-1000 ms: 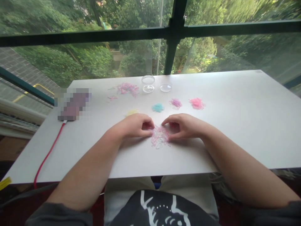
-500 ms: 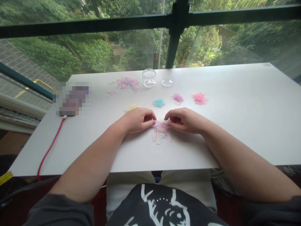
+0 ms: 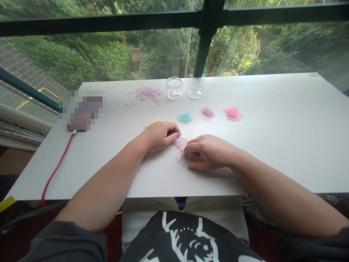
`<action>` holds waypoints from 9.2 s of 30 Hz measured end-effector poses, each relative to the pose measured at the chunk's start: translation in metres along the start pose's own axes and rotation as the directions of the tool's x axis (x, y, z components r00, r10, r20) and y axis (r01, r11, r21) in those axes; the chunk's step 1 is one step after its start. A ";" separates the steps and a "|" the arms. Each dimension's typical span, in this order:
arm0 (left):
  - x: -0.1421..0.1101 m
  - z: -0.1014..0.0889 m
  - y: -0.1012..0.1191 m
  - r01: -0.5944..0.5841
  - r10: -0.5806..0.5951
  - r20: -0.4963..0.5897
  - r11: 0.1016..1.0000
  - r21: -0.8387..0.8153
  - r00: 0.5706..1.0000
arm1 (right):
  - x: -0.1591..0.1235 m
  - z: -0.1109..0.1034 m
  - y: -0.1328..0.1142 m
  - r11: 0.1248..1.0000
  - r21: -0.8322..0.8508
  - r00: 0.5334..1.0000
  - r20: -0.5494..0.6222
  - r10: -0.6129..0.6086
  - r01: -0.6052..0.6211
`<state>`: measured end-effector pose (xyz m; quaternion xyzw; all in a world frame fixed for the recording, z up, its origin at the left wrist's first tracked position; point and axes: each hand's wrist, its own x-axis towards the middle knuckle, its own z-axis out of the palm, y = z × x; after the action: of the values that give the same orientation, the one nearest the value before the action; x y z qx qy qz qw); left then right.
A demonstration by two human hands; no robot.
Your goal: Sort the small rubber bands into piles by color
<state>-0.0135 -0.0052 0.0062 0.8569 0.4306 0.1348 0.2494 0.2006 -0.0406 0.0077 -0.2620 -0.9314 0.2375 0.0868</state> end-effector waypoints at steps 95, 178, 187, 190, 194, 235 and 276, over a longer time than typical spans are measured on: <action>-0.004 0.003 0.008 -0.217 0.198 -0.162 0.970 -0.106 0.967 | 0.002 0.000 0.018 0.958 0.277 0.897 -0.401 0.186 -0.074; -0.001 0.003 -0.001 -0.261 0.261 0.002 0.965 0.010 0.965 | -0.004 -0.008 0.017 0.987 0.095 0.972 -0.183 0.145 -0.129; -0.001 0.005 -0.001 -0.236 0.237 0.030 0.971 -0.035 0.971 | -0.002 -0.001 0.018 0.992 0.084 0.981 -0.166 0.103 -0.090; -0.001 0.005 -0.001 -0.230 0.232 0.032 0.972 -0.045 0.972 | -0.001 0.001 0.017 0.992 0.083 0.978 -0.175 0.110 -0.097; -0.001 0.004 -0.001 -0.228 0.229 0.038 0.973 -0.041 0.973 | 0.001 0.003 0.017 0.992 0.075 0.971 -0.209 0.112 -0.099; -0.003 0.008 0.005 -0.325 0.309 -0.164 0.942 -0.084 0.937 | 0.004 0.002 0.018 0.943 0.332 0.893 -0.413 0.178 -0.034; 0.000 0.011 0.008 -0.278 0.238 -0.192 0.934 -0.222 0.952 | 0.002 0.001 0.017 0.943 0.331 0.899 -0.420 0.127 0.022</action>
<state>-0.0031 -0.0123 0.0012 0.8546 0.3127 0.2883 0.2979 0.2058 -0.0273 -0.0017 -0.3157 -0.8282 0.3266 0.3283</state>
